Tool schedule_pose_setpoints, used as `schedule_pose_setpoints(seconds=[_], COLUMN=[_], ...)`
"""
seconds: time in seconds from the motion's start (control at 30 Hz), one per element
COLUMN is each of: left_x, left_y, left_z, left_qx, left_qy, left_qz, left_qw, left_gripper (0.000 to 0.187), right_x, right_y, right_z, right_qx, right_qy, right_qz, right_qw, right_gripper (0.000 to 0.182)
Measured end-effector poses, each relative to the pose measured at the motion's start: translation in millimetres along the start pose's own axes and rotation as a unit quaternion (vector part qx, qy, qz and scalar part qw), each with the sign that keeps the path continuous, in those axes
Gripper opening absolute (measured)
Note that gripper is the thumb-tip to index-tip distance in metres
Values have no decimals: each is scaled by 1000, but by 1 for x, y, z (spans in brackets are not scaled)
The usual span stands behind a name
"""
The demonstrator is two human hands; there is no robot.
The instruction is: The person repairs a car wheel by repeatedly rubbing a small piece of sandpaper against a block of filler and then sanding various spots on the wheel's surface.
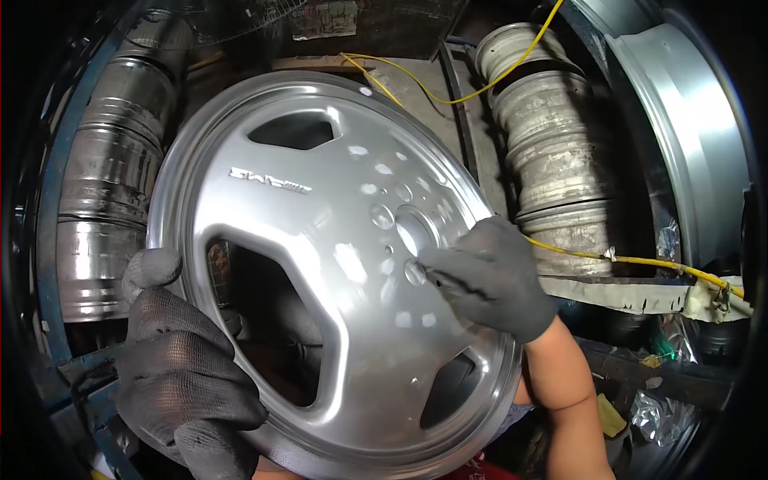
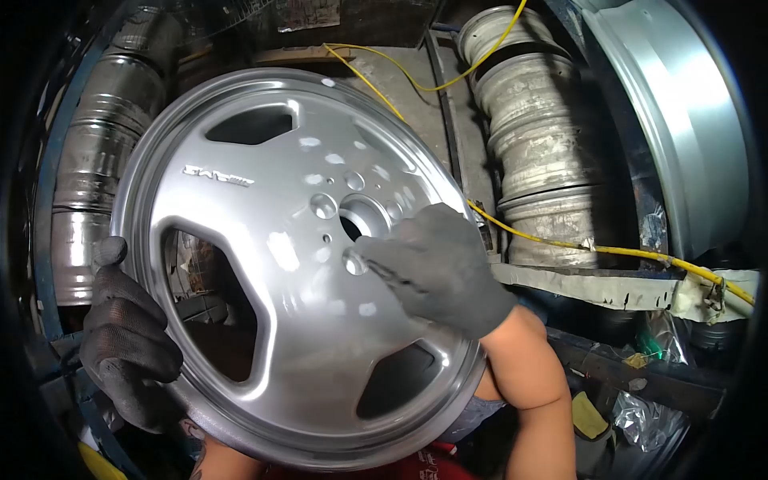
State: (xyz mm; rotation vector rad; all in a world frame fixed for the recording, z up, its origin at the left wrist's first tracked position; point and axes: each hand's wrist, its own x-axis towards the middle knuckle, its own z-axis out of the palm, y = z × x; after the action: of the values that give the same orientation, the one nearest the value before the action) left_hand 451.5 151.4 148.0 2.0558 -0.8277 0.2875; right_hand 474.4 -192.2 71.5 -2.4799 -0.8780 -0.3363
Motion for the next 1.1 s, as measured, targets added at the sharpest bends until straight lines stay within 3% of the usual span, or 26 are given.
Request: schedule_pose_setpoints(seconds=[0.07,0.17,0.2,0.33,0.5,0.6,0.7,0.9,1.0,1.1], left_x=[-6,-2,-2,-3,4,7,5,5,5,7], left_y=[-3,9,8,-4,11,11,5,5,6,10], left_z=[-1,7,7,0,14,19,7,4,11,16], left_qx=[-7,-2,1,6,6,-1,15,14,10,16], left_qy=[3,42,41,8,58,75,25,19,44,60], left_qz=[-11,-50,-42,16,-44,-43,-16,-9,-12,-23], left_qw=[1000,998,998,1000,997,996,999,1000,999,998], left_gripper=[20,21,23,30,32,31,31,31,29,28], right_x=[-4,6,4,5,19,23,24,14,22,20], right_y=[2,-1,0,3,13,11,5,8,-1,7], right_z=[-14,-23,-17,-6,6,-6,-12,-6,-12,-2], right_qx=[19,-78,-55,-82,-106,-77,-100,-103,-118,-110], right_qy=[26,-5,-17,-107,-134,-195,-196,-87,-206,-150], right_qz=[43,-41,-57,-88,-133,-101,-88,-93,-88,-113], right_qw=[999,996,997,987,976,972,972,987,967,976], right_gripper=[30,30,29,30,23,25,28,24,29,27])
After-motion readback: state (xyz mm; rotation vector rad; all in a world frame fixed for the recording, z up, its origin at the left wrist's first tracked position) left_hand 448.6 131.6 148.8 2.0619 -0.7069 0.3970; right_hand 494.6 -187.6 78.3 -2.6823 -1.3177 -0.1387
